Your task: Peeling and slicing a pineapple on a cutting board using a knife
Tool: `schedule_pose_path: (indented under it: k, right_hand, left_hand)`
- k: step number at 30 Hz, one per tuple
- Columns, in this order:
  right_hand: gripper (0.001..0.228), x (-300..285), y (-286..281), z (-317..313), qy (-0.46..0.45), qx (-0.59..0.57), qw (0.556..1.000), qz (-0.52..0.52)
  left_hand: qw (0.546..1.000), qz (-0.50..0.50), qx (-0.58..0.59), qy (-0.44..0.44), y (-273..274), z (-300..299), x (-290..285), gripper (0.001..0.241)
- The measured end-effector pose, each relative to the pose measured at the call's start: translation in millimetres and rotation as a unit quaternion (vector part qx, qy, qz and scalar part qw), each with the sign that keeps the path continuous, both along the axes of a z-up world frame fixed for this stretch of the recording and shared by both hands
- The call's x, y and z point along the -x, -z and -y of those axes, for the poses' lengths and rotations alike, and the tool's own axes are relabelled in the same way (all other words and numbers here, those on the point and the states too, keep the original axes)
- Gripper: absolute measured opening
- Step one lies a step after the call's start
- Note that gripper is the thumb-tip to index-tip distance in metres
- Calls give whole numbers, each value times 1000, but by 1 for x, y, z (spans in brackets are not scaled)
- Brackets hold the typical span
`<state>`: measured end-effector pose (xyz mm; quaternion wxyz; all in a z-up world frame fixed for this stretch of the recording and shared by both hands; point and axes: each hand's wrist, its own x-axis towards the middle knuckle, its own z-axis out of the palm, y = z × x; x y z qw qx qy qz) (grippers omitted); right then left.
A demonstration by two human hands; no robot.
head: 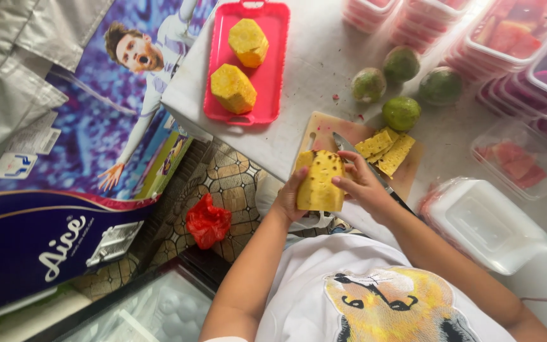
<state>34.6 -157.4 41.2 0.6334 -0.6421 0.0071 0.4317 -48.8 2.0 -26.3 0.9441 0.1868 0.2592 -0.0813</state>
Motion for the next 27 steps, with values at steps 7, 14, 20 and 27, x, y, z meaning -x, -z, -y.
schedule_pose_path:
  k: [7,14,20,27]
  right_hand:
    - [43,-20,36,67,88,21,980,179]
    - [40,-1,-29,93,122,132,947,265]
    - [28,55,-184,111,-61,132,828,541]
    - [52,121,-207,219,-355,495,788,90]
  left_hand:
    - [989,92,108,51,-14,6,-7,75]
    - [966,160,173,109,-31,-4,-18,92]
    - [951,179,219,125,-57,-3,-20,95]
    - [935,255,222,104,-57,-13,-17,91]
